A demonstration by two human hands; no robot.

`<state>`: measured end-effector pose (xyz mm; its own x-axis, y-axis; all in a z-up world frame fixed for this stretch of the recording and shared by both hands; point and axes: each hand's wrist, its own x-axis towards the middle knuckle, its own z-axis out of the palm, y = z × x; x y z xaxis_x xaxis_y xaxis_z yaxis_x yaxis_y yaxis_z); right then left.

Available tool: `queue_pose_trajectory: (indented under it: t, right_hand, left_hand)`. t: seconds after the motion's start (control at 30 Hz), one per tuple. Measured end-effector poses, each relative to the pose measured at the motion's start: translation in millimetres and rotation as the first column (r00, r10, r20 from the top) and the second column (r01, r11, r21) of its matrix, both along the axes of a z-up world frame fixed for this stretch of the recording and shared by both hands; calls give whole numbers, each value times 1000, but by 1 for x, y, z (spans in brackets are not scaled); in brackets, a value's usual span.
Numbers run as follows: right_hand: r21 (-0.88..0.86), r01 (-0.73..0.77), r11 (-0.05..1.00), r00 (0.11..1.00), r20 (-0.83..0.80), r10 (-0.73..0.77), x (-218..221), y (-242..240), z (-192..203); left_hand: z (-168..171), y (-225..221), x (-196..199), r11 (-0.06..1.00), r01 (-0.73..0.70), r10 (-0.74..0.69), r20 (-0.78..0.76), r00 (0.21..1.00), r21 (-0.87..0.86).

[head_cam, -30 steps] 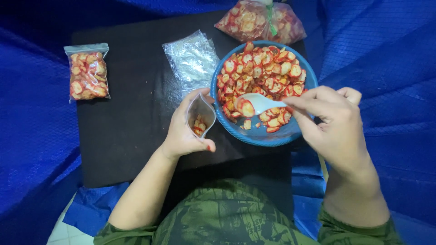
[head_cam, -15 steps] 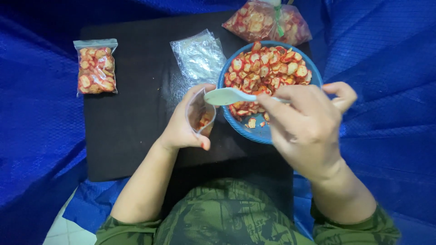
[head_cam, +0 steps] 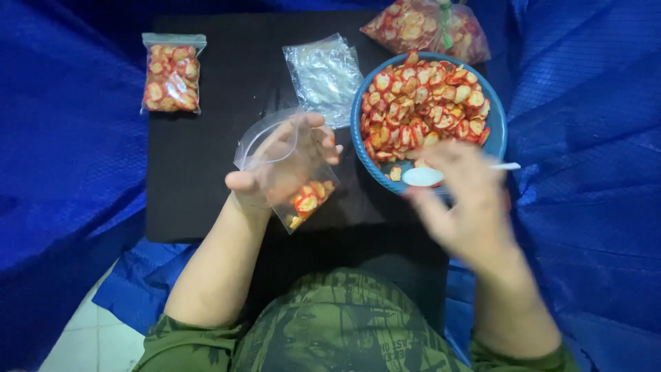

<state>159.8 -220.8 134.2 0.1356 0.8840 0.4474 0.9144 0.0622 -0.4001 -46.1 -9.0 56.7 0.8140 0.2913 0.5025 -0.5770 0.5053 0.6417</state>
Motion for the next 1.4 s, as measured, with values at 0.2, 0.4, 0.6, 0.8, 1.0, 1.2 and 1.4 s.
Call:
queue_pose_trajectory:
  t: [0.2,0.4,0.6,0.8,1.0,1.2,1.4]
  right_hand:
    - [-33,-223,974,881,-435,187,-81,18,-48]
    - [31,-307,951,312,-941,131,-93,52,-122]
    - [129,-188,974,281,-943,179,-66,77,-165]
    - [130,-183,974,435,-878,199,-59,88,-155]
    - [133,-233,963,376,-901,216,-61,84,-158]
    - [141,-215,966,389,-895,217,-60,85,-160]
    - [204,-216,955,511,-810,289,-61,84,-158]
  left_hand:
    - [-3,-8,-9,996,-75,75,6,997,51]
    - [-25,-20,-8,991,69,-73,-28,997,-117]
    - [-67,-4,-28,952,-203,261,-261,930,228]
    - [-60,-20,-29,780,-414,615,-451,647,470]
    - [-63,-24,-28,741,-508,671,-494,552,440]
    - [-60,-21,-30,627,-532,771,-355,529,569]
    - [-62,-28,-30,518,-611,854,-324,407,598]
